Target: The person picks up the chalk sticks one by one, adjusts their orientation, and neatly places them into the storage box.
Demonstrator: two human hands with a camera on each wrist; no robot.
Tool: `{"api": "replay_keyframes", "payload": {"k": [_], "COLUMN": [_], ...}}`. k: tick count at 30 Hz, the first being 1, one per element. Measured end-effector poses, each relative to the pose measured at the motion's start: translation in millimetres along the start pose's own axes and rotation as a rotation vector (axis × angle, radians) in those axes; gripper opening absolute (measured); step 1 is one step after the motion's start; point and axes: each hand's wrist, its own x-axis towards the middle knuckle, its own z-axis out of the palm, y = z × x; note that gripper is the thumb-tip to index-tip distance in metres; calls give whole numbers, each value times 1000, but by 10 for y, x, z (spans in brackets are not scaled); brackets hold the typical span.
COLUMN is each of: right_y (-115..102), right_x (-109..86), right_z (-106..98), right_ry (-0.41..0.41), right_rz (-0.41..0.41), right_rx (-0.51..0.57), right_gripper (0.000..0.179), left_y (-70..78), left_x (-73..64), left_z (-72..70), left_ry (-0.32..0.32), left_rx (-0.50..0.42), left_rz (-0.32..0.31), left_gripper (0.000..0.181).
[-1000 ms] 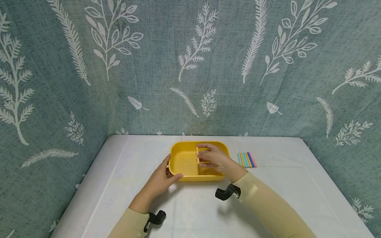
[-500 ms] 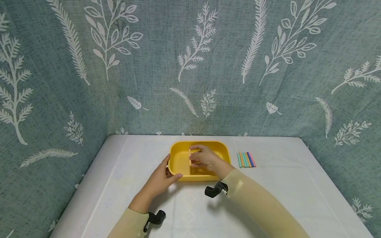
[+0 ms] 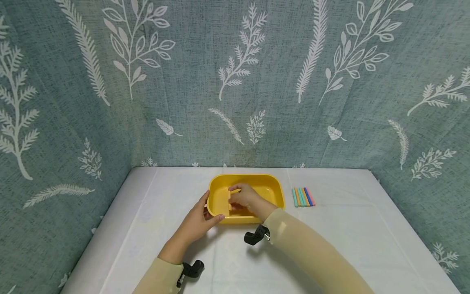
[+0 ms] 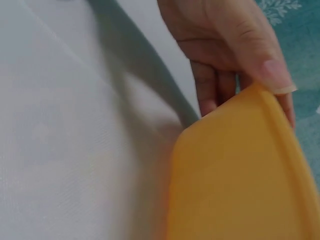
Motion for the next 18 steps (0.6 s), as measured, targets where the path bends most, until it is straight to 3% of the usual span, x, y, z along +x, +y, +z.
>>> {"api": "replay_keyframes", "payload": {"k": [9,18], "right_y": [35,56], "right_x": [32,40], "right_z": [48,71], "right_ry": [87,130], "right_rz": [-8,-33], "right_rx": [-173,-277], "right_gripper": [39,35], "left_y": [-22,-18], "left_x": [6,9], "left_z": [-5,11], "left_ry": [-3,0], "left_rx": [22,25], "left_rz": [1,-10], "left_gripper": [102,102]}}
